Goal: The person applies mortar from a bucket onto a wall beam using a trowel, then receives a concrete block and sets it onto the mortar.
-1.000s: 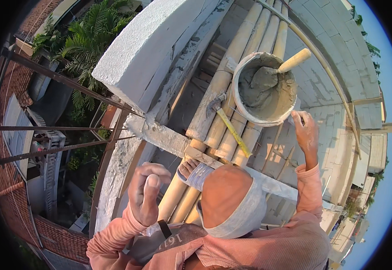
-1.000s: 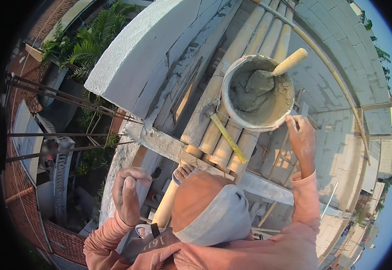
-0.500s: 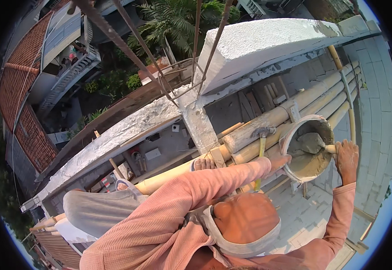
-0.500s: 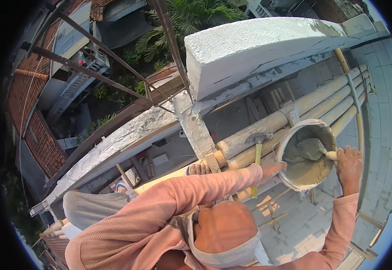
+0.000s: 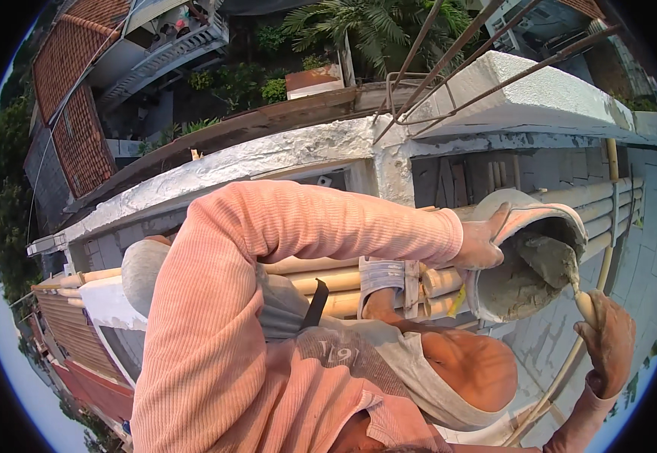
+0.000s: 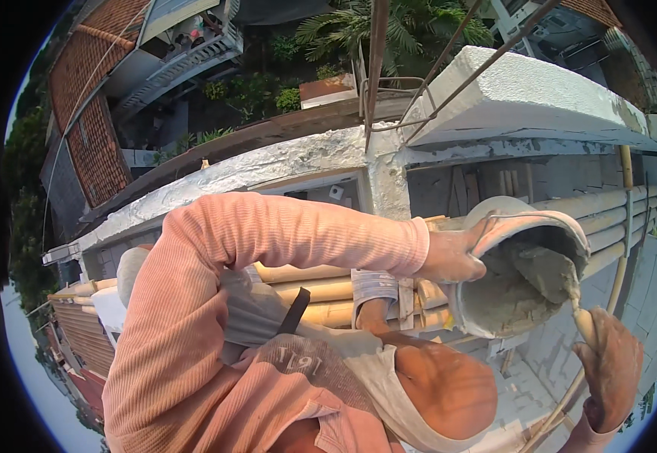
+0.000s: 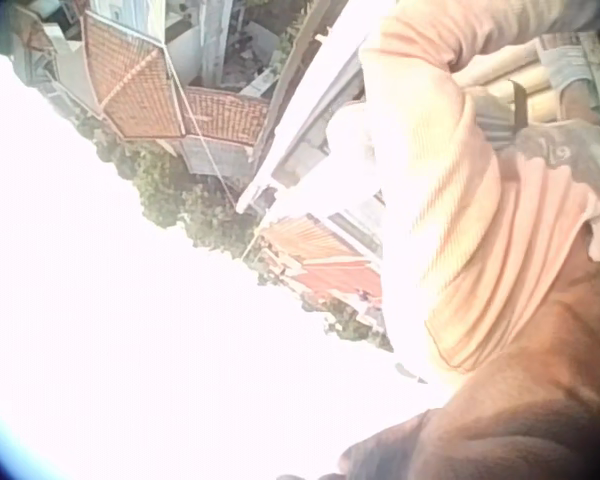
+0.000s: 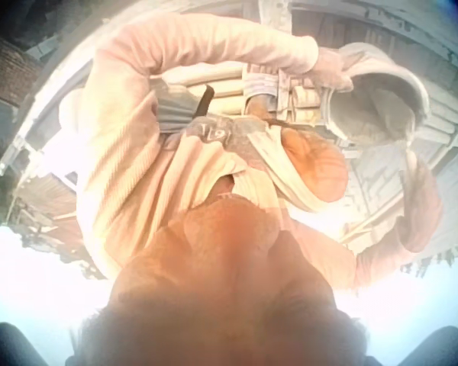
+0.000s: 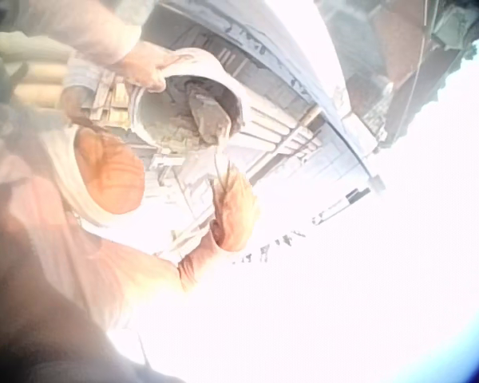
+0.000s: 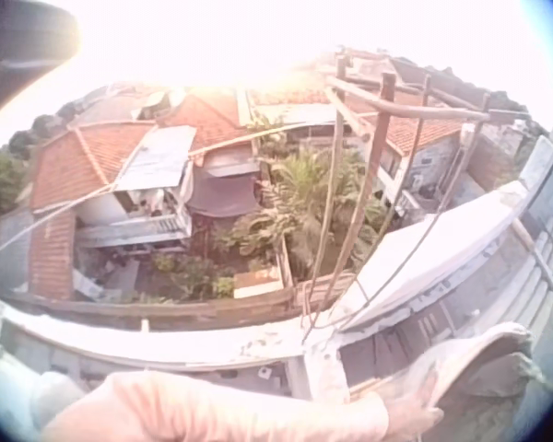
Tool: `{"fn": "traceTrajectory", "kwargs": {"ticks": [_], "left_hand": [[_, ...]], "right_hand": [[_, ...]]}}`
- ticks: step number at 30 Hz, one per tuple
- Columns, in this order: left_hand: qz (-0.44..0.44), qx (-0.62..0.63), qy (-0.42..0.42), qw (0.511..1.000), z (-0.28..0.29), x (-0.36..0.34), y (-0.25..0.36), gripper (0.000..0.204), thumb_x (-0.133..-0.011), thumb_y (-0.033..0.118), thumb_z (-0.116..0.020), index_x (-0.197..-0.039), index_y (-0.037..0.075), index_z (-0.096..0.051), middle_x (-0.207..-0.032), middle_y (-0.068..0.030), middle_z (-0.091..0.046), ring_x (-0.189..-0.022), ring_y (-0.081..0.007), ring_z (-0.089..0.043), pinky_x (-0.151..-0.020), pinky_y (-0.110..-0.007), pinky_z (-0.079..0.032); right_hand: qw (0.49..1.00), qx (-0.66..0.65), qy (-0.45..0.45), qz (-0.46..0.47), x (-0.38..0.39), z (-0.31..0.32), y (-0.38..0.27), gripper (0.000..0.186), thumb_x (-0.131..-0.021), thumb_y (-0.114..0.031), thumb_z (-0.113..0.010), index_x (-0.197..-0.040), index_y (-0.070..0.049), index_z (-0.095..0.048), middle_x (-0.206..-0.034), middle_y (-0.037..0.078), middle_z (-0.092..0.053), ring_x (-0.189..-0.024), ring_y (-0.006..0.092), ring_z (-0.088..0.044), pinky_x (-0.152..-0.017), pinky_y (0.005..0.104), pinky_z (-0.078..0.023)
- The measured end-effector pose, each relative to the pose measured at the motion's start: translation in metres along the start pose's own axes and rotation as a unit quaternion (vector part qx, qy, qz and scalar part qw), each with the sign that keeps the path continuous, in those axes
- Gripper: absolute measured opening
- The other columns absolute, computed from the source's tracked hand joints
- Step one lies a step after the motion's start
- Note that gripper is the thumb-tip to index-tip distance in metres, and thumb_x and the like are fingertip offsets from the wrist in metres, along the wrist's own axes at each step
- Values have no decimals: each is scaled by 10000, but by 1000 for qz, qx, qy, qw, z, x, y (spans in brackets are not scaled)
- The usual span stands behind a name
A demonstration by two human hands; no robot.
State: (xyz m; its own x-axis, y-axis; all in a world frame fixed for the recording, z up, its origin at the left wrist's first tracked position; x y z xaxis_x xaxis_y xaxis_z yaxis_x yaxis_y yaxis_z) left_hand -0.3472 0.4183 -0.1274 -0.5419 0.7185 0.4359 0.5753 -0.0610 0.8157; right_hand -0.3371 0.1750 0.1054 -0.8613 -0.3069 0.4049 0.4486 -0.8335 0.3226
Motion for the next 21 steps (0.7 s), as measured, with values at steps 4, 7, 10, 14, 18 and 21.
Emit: {"fn": "traceTrajectory", "kwargs": {"ticks": [4, 7, 10, 14, 18, 21], "left_hand": [[76, -61, 80, 992, 51, 97, -45, 924, -918, 249, -569, -1645, 159, -6, -1252, -217, -612, -1072, -296, -665, -908, -432, -568], [105, 121, 76, 984, 79, 168, -76, 849, -918, 120, -542, -1626, 150, -74, -1331, -226, -565, -1162, -325, -653, -1019, -484, -568], [173, 217, 136, 951, 105, 221, -117, 790, -928, 42, -519, -1608, 133, -127, -1368, -220, -525, -1204, -364, -632, -1070, -552, -540], [209, 269, 272, 900, 126, 280, -186, 691, -932, 9, -513, -1553, 83, -220, -1358, -213, -517, -1212, -383, -622, -1048, -584, -550], [193, 285, 336, 877, 126, 302, -236, 772, -886, 2, -534, -1573, 112, -198, -1368, -215, -520, -1161, -380, -647, -992, -589, -582], [160, 298, 369, 866, 116, 300, -268, 895, -859, 24, -557, -1621, 219, -131, -1327, -171, -526, -1167, -347, -629, -940, -536, -610]], "right_hand": [[981, -108, -82, 142, -70, 11, -91, 447, -796, -208, -823, -1189, -72, -661, -1012, 104, -704, -924, 345, -667, -766, 418, -488], [949, -129, -18, 289, -91, -12, -143, 437, -838, -274, -788, -1201, -69, -654, -998, 84, -694, -793, 310, -684, -671, 410, -509], [939, -140, 1, 314, -100, -56, -191, 505, -848, -281, -776, -1271, -63, -607, -1035, 112, -661, -830, 332, -689, -670, 430, -533], [937, -152, -63, 309, -116, -120, -264, 465, -907, -285, -733, -1290, -60, -594, -1127, 115, -667, -933, 329, -699, -743, 429, -577], [909, -252, -81, 322, -129, -148, -295, 436, -989, -349, -632, -1294, -39, -596, -1208, 157, -680, -1030, 363, -689, -824, 438, -578], [884, -277, -6, 377, -135, -161, -309, 425, -990, -346, -643, -1275, -33, -608, -1073, 163, -670, -909, 321, -715, -678, 415, -581]]}}
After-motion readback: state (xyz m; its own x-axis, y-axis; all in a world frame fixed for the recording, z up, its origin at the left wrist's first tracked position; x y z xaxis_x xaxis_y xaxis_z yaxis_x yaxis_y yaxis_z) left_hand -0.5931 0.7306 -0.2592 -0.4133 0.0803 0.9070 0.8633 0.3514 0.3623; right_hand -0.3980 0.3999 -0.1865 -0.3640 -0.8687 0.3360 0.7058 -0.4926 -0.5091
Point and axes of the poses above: each hand's wrist, its own x-axis away from the middle knuckle, its own z-axis out of the back of the hand, y = z × x, the point moved 3 cm from there along -x, towards the middle knuckle
